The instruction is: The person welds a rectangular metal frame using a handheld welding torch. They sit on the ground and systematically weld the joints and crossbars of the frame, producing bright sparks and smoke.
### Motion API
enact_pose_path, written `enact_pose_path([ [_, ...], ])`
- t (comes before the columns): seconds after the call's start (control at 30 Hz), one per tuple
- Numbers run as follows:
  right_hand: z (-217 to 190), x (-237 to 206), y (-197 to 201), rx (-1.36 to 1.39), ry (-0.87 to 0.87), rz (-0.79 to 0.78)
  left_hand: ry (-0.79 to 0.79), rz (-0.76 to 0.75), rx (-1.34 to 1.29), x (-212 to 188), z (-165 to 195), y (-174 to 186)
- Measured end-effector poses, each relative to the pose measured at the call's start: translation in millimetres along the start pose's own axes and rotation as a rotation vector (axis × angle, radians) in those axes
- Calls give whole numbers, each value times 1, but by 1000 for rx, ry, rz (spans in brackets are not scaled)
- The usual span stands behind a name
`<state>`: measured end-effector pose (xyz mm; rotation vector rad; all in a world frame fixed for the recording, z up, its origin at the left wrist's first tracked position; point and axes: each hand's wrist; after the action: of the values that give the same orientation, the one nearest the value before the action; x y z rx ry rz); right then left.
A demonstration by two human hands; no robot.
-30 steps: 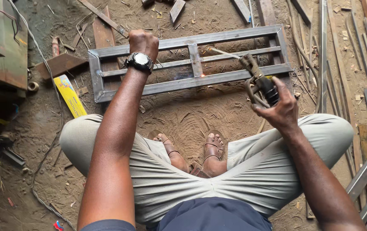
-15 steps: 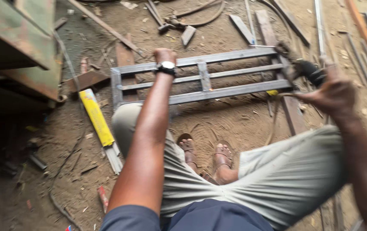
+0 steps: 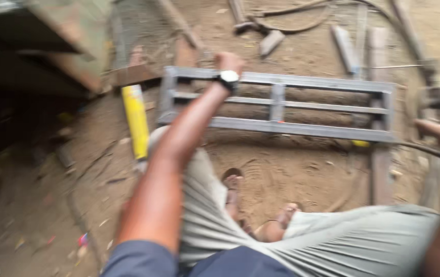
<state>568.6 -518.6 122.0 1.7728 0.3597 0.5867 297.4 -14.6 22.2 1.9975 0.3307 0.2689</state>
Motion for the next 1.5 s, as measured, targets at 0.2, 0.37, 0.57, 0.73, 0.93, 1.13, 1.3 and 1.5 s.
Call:
enact_pose_path([
  [0.2,11,2,-44,-160,-337,-10,-206,281,-188,-11,-34,-43],
  [0.37,16,-2,-42,-96,-423,93,-158,5,-222,-14,-71,-47],
  [0.57,33,-20,-60,-31,-564,146,-149,-14,-224,-16,-110,-53],
  [0.73,30,-35,-79,107,-698,66,-127,-176,-130,-20,-116,-54],
  [0.93,33,-54,-91,202,-727,84,-117,-232,-78,-28,-113,-38],
  [1.13,47,-75,-89,267,-756,57,-83,-297,-72,-36,-115,-29],
  [1.3,55,-86,-87,265,-789,74,-52,-355,-4,-24,-105,-24],
  [1.5,64,-96,-91,280,-719,93,-31,-506,66,12,-95,-29],
])
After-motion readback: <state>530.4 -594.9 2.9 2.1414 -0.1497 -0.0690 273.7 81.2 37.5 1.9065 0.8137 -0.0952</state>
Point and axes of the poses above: each hand's wrist, its own x-axis towards the middle knuckle, its own y-axis out of the back of the hand, z = x × y, and after that the axes turned 12 degrees about -y, right-handed
